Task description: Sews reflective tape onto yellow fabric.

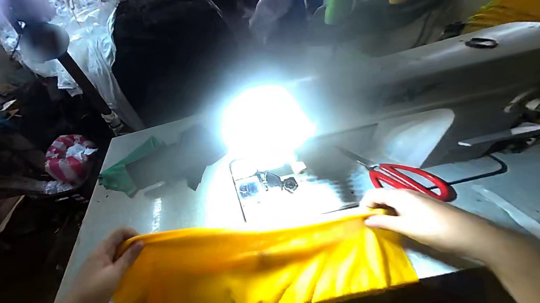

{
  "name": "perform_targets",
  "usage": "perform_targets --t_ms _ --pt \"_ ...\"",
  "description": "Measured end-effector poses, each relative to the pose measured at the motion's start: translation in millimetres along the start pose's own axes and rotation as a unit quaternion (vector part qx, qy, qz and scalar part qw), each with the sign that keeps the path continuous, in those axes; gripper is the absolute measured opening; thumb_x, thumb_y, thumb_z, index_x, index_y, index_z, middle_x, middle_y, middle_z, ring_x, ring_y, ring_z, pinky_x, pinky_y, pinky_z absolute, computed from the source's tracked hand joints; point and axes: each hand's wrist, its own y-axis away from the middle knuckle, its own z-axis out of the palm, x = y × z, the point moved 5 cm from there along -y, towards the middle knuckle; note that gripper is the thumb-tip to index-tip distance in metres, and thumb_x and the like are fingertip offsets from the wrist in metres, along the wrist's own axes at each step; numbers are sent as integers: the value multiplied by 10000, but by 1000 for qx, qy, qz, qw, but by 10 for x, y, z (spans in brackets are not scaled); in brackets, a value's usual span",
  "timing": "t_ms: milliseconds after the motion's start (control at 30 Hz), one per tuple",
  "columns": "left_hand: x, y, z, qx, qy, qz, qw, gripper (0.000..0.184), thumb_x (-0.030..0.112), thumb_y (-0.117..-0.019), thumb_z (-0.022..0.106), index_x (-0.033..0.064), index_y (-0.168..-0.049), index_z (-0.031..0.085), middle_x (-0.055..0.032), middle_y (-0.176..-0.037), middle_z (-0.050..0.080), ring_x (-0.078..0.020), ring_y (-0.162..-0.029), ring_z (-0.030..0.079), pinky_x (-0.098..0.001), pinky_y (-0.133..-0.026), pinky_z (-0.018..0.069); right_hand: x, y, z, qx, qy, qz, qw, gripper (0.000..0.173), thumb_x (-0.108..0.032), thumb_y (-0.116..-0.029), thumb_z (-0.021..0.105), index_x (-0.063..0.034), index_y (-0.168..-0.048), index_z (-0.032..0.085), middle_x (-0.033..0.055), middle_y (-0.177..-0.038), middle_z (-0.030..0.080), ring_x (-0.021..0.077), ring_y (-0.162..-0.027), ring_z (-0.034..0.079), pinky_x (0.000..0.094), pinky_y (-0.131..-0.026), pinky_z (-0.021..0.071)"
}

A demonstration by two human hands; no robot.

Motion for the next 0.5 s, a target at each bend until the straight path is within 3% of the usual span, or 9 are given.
perform_targets --t_ms 67,133,167,233,267,300,333,400,500 --pt "171 175 -118 2 142 119 983 124 327 -931 705 322 -1051 674 147 -925 664 45 -814 632 -146 -707 543 38 261 -142 58 -215 -122 967 125 -174 -883 711 -193 -1002 678 -91 -912 702 5 -827 670 211 -742 582" --pt "237 203 -221 9 194 164 967 110 319 -914 726 357 -1007 679 162 -936 641 59 -823 613 -123 -702 524 -103 370 -264 33 -349 -169 921 186 -301 -931 733 -335 -1111 700 -168 -1006 710 -46 -879 671 166 -761 583" --pt "176 172 -265 48 154 151 975 120 230 -892 718 323 -959 681 141 -920 647 39 -825 620 -137 -709 533 -175 323 -279 61 -336 -160 926 190 -302 -918 739 -338 -1099 691 -175 -1000 707 -54 -877 668 157 -760 579" --pt "35 67 -270 153 -82 57 983 156 -14 -841 668 122 -917 649 -14 -910 664 -112 -835 649 -292 -726 565 -265 42 -162 148 -234 -121 953 187 -140 -871 715 -163 -1050 668 -56 -954 703 33 -854 672 216 -763 582" --pt "18 4 -186 160 -198 0 967 151 -68 -871 691 4 -1003 681 -172 -1031 670 -301 -970 662 -492 -846 559 -299 -126 -55 165 -167 -93 968 177 -97 -889 702 -84 -1062 667 6 -962 705 78 -862 677 262 -782 585" --pt "10 -31 -47 159 -268 -33 950 220 -62 -883 699 -42 -1102 690 -289 -1141 642 -464 -1091 624 -648 -935 497 -326 -280 72 162 -113 -56 979 195 -82 -920 694 -25 -1105 667 72 -996 703 137 -894 680 331 -821 581" --pt "24 -15 140 141 -303 -47 941 270 -1 -920 683 -40 -1187 676 -340 -1230 605 -540 -1167 579 -709 -978 449 -348 -415 200 147 -68 -12 987 236 -94 -945 687 5 -1158 662 135 -1049 704 211 -945 684 418 -873 564" --pt "31 123 598 64 -331 -28 941 347 193 -1001 620 25 -1302 661 -296 -1357 586 -502 -1254 568 -662 -1021 461 -383 -592 412 123 1 43 991 281 -178 -1000 630 -23 -1231 666 172 -1097 716 288 -1026 695 494 -939 536" --pt "-164 399 1003 -8 -356 -41 934 620 482 -1049 433 126 -1555 457 -209 -1637 339 -428 -1506 331 -657 -1192 248 -358 -644 546 143 105 19 984 316 -179 -1023 577 -33 -1286 674 210 -1205 707 374 -1141 680 537 -1000 518"
